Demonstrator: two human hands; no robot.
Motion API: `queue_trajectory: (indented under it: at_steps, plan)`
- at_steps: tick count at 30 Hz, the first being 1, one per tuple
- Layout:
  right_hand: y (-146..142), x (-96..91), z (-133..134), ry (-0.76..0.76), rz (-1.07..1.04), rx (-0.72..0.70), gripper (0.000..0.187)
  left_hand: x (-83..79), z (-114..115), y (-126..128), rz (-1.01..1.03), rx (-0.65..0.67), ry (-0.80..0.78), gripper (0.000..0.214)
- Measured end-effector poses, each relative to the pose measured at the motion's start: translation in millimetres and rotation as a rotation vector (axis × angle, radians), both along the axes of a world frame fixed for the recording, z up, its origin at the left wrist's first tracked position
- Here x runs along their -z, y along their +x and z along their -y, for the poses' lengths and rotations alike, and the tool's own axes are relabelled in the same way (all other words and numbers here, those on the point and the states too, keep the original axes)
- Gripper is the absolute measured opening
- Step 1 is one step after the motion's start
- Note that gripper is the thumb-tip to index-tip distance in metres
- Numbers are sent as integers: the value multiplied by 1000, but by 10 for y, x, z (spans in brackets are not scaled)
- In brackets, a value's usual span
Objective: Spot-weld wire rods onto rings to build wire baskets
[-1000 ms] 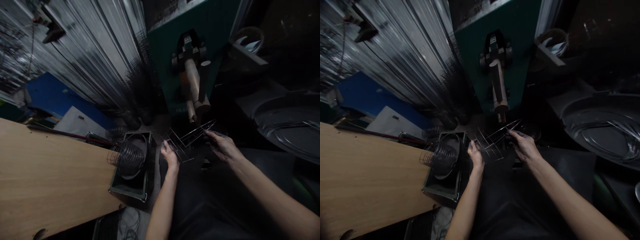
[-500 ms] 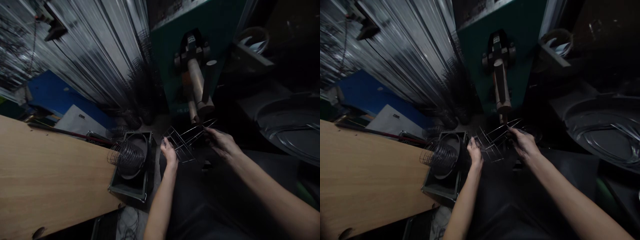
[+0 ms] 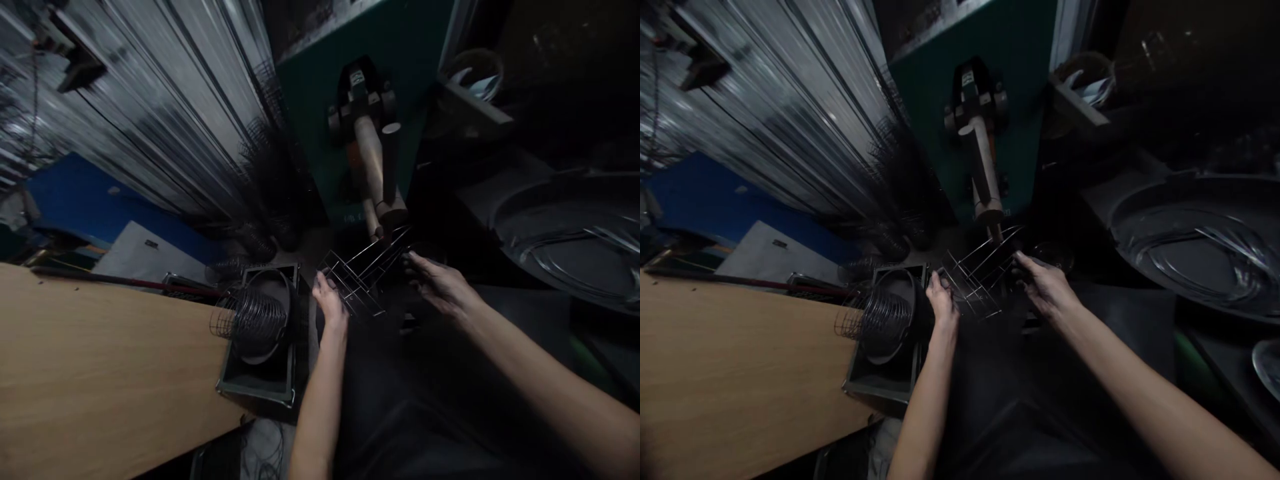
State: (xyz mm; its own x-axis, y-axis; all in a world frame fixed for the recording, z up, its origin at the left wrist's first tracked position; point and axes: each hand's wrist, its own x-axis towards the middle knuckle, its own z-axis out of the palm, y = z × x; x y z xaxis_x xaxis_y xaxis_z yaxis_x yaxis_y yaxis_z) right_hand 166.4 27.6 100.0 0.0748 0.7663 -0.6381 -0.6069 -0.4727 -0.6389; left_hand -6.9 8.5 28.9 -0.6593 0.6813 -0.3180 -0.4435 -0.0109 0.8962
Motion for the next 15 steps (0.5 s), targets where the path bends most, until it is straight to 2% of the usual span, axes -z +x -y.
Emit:
queue_trajectory:
  at_steps: [5, 10, 12, 15]
  plan:
    - [44, -6, 4, -44, 13, 17, 18, -13, -64, -66, -5, -6, 13, 39]
    - [91, 94, 82, 3, -10, -61, 16, -142, -89, -101, -47, -8, 11, 36]
    - [229, 181, 187, 47, 118, -144, 15, -154, -82, -79, -48, 6, 5, 36]
    - [583, 317, 432, 212, 608, -227, 18, -59, 62, 25, -35, -16, -3, 40]
